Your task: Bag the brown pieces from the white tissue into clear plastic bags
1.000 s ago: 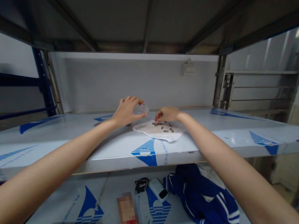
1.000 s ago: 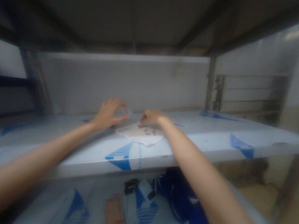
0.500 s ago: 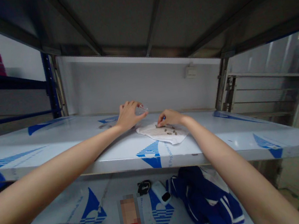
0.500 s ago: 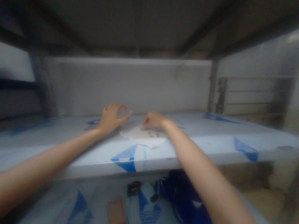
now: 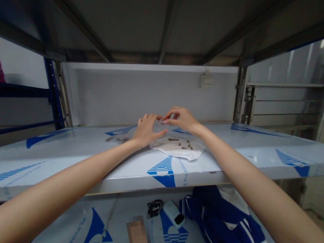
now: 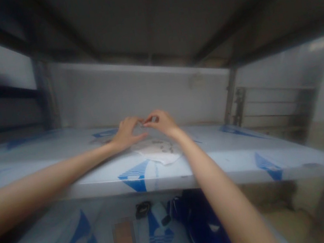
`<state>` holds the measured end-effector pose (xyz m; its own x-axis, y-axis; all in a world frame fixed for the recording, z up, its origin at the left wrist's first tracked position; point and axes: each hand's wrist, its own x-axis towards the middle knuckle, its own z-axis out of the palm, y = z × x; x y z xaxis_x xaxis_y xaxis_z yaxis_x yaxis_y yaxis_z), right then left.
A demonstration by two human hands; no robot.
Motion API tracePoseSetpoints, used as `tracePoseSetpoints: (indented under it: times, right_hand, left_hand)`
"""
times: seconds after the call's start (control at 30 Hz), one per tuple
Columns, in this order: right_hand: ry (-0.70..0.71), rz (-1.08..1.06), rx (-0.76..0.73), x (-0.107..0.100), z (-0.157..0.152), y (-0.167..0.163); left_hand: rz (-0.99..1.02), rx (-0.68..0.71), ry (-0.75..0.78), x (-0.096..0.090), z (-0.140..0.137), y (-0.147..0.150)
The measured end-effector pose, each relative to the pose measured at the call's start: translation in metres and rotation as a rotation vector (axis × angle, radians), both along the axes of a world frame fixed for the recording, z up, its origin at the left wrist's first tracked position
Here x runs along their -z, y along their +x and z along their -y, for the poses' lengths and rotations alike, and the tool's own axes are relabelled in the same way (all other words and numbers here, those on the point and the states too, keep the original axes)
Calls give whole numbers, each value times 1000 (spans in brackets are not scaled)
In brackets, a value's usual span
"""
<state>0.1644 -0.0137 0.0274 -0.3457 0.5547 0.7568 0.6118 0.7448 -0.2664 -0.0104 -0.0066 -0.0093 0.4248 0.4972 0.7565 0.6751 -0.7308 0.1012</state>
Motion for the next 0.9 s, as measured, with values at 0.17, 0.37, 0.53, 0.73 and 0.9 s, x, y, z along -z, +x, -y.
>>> tracePoseSetpoints:
  times: [0.17, 0.37, 0.53, 0.73, 0.9]
  right_hand:
    - [16, -10, 133, -3, 0, 9]
    - [-221, 346, 468, 3, 3, 17]
    - [-372, 523, 456, 16, -2, 12]
    - [-429, 565, 380, 21, -6, 9]
    - [-395, 580, 377, 19, -4, 8]
  left_hand:
    - [28, -31, 8, 0, -2, -2]
    - [23, -49, 12, 0, -4, -5]
    - [16, -55, 19, -1, -4, -5]
    - [16, -47, 18, 0, -6, -6]
    - [-8, -47, 0, -2, -4, -6]
